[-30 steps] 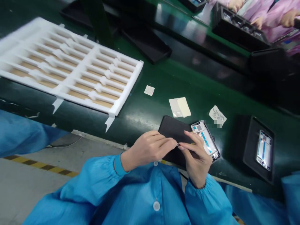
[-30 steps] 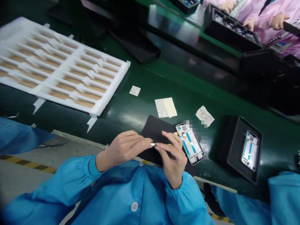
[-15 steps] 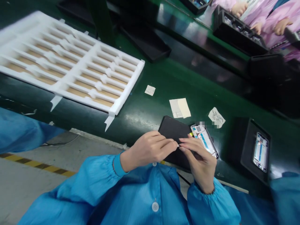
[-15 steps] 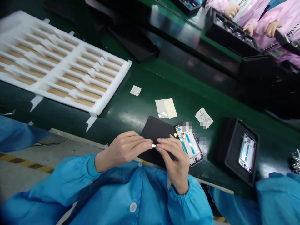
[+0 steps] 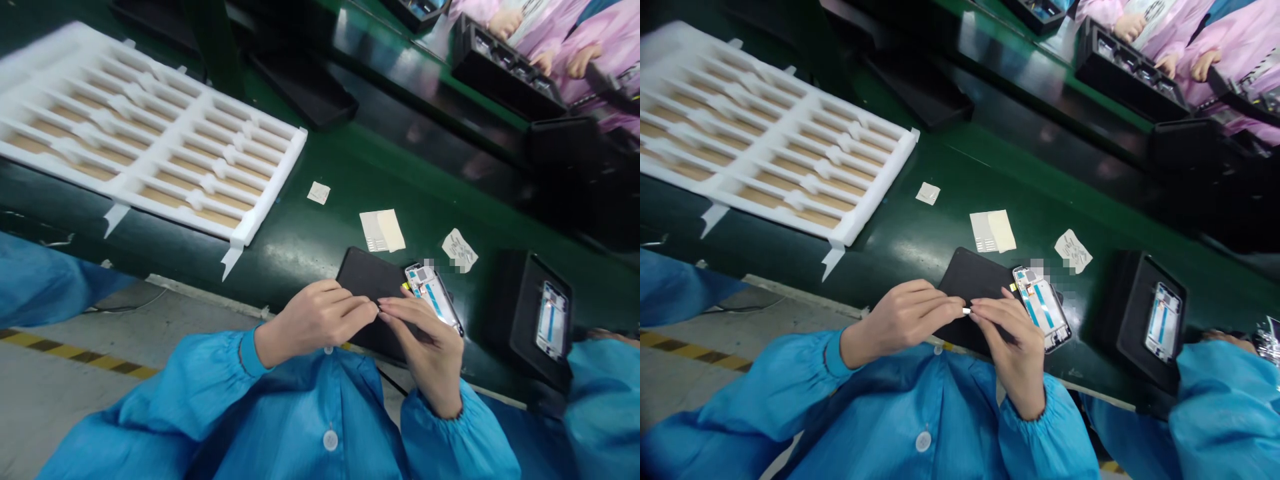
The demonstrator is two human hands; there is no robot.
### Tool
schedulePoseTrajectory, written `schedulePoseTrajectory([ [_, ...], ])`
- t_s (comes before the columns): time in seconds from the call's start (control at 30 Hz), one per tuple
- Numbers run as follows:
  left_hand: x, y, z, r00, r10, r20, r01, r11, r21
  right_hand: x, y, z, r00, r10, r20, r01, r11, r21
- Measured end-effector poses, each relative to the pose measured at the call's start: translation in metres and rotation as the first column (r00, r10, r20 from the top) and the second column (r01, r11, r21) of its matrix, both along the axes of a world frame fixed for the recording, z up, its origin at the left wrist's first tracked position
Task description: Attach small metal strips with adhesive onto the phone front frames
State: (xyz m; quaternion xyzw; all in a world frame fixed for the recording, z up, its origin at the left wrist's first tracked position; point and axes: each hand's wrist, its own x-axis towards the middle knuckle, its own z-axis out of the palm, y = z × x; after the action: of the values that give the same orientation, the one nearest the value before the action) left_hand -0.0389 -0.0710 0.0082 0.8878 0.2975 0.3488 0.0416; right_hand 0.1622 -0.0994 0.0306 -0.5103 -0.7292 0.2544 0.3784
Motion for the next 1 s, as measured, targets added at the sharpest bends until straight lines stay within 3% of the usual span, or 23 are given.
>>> schedulePoseTrajectory([
  [0.1,0.0,-0.001,0.001,1.0,-0.007,-0.003,0.007,1.0,0.001,-0.001,-0.001,0.0,1.0,0.005,0.028,-0.006,1.0,0.031],
  [0.2,0.0,-0.001,0.001,1.0,-0.013,0.003,0.013,1.0,-0.005,-0.001,-0.002,-0.007,0.997,0.023,0.068,-0.033,0.988,0.148],
  [0.33,0.0,-0.002,0.0,1.0,-0.017,0.02,0.018,1.0,-0.018,0.004,-0.004,-0.022,0.998,0.016,0.056,-0.036,0.929,0.367],
  [0.43,0.0,-0.001,0.0,0.999,-0.025,0.039,0.026,1.0,-0.017,0.007,-0.005,-0.031,0.996,0.025,0.086,-0.061,0.893,0.446],
  [0.8,-0.001,-0.001,0.005,0.999,-0.045,0.025,0.045,0.999,-0.003,0.018,-0.008,-0.034,0.929,0.065,0.364,-0.253,0.83,0.497],
  [0.87,-0.002,-0.002,0.006,0.999,-0.037,-0.013,0.037,0.999,-0.024,0.013,-0.007,-0.031,0.945,0.065,0.32,-0.219,0.852,0.475],
  [1.0,-0.001,-0.004,0.009,0.993,-0.035,-0.113,0.025,0.996,-0.09,0.003,-0.004,-0.015,0.985,0.053,0.166,-0.103,0.946,0.307],
])
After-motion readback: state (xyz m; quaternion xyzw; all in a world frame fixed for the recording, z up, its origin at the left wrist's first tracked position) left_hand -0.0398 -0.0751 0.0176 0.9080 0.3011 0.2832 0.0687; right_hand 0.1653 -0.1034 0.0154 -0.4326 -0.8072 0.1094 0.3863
